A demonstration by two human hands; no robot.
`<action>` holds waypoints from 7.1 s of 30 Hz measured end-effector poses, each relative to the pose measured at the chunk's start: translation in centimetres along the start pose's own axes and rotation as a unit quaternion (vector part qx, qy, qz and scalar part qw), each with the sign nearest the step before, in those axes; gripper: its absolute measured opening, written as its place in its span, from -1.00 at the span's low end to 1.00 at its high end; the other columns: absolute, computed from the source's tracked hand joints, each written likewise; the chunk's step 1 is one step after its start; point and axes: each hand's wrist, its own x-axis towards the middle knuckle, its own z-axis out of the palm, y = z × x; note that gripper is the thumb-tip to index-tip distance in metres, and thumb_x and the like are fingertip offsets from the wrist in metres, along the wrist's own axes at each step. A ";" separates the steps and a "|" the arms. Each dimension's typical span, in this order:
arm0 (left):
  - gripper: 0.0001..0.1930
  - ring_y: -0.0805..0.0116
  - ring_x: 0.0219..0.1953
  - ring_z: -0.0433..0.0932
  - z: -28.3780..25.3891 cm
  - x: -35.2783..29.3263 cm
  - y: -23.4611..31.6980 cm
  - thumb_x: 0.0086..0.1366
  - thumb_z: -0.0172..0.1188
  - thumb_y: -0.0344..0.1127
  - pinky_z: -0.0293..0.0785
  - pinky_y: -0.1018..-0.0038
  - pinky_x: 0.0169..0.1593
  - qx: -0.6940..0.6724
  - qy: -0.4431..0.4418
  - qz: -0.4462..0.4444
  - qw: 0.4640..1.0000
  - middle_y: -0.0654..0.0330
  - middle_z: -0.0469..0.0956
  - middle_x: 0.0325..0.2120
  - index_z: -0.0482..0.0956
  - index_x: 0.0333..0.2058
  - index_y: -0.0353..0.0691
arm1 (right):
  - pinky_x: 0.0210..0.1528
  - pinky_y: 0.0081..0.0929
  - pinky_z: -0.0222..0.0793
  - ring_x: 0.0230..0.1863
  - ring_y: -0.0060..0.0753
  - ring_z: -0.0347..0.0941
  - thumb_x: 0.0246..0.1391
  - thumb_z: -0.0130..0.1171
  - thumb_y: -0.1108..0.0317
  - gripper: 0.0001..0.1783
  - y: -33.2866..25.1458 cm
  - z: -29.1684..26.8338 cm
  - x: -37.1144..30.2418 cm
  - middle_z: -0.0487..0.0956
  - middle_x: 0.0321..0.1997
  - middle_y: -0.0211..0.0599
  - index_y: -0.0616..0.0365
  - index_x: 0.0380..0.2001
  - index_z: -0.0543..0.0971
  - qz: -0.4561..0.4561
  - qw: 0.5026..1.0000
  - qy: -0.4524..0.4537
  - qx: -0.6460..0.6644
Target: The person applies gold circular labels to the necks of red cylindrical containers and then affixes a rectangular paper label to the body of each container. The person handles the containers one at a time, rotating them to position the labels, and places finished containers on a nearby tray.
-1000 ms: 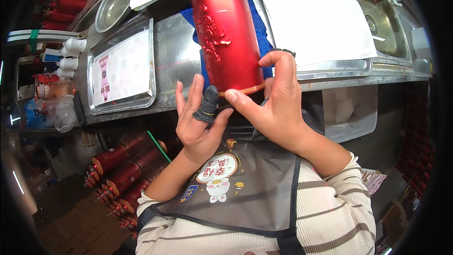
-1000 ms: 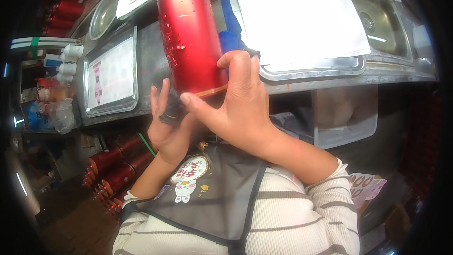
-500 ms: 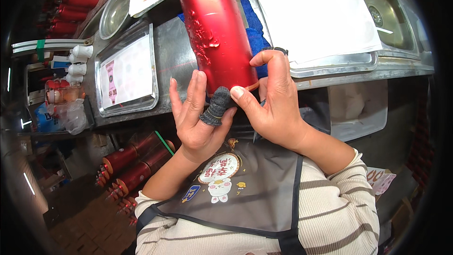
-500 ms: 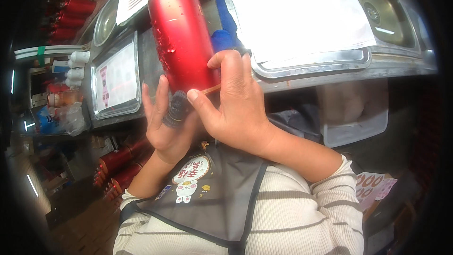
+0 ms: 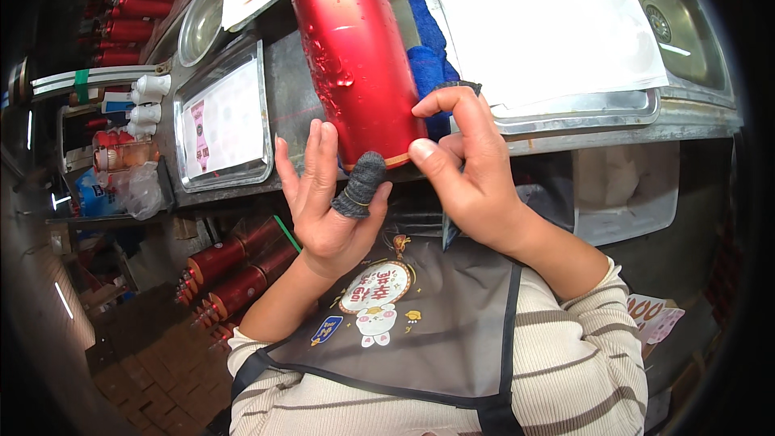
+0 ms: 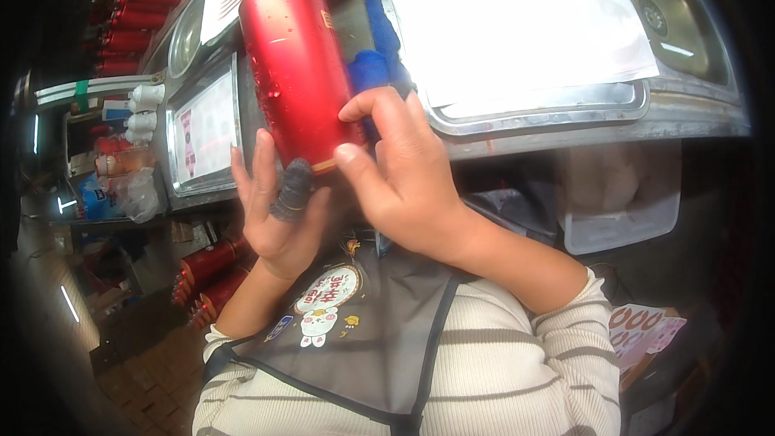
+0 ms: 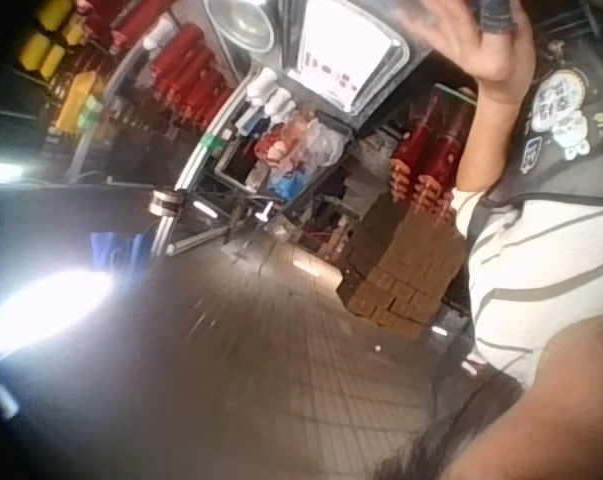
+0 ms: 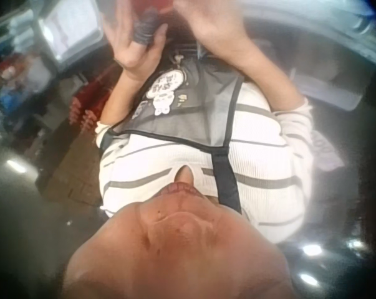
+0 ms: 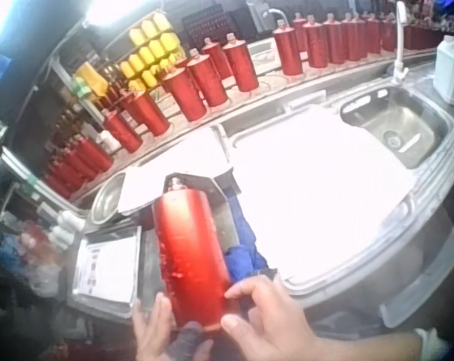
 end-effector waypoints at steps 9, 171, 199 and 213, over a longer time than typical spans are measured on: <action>-0.65 -0.36 0.27 0.39 -0.9 1.6 0.5 -0.03 0.49 -0.37 -0.05 -0.34 0.33 0.054 -0.020 0.036 0.998 -0.31 0.39 0.23 0.71 -0.20 -0.21 | -0.17 -0.38 0.44 -0.27 -0.23 0.49 0.16 0.17 0.44 -0.67 -0.5 0.2 0.0 0.46 -0.13 -0.12 0.22 -0.01 0.43 -0.007 1.000 0.007 -0.014; 0.16 -0.28 0.42 0.09 2.7 43.6 -36.3 -0.22 0.56 0.29 0.04 -0.11 0.41 0.135 0.181 -0.443 0.868 -0.35 -0.05 0.41 0.21 0.24 -0.28 | -0.42 -0.87 0.23 -0.49 -0.90 0.31 0.12 0.14 0.67 -0.41 -5.9 -9.3 7.2 0.62 -0.03 -0.22 0.26 0.26 0.43 0.221 0.968 0.094 -0.069; -0.02 0.17 0.19 0.46 -7.1 6.1 -9.8 -0.22 0.64 -0.34 0.46 0.28 0.21 -0.363 0.065 -0.176 0.913 -0.07 0.35 0.22 0.32 0.22 -0.38 | -0.40 -0.25 0.38 -0.48 -0.17 0.48 -0.09 0.42 0.35 -0.65 -4.3 -9.9 5.7 0.47 -0.35 -0.23 0.06 -0.19 0.56 0.041 0.871 -0.157 -0.464; 0.20 0.16 0.39 0.24 -8.0 4.2 -11.3 -0.34 0.66 -0.34 0.23 0.23 0.37 -0.452 -0.011 -0.177 0.874 0.05 0.13 0.40 0.20 0.36 -0.22 | -0.40 -0.08 0.44 -0.45 0.08 0.49 -0.05 0.24 0.43 -0.86 -2.7 -9.7 4.9 0.45 -0.37 -0.11 0.11 -0.42 0.48 -0.055 0.817 -0.159 -0.552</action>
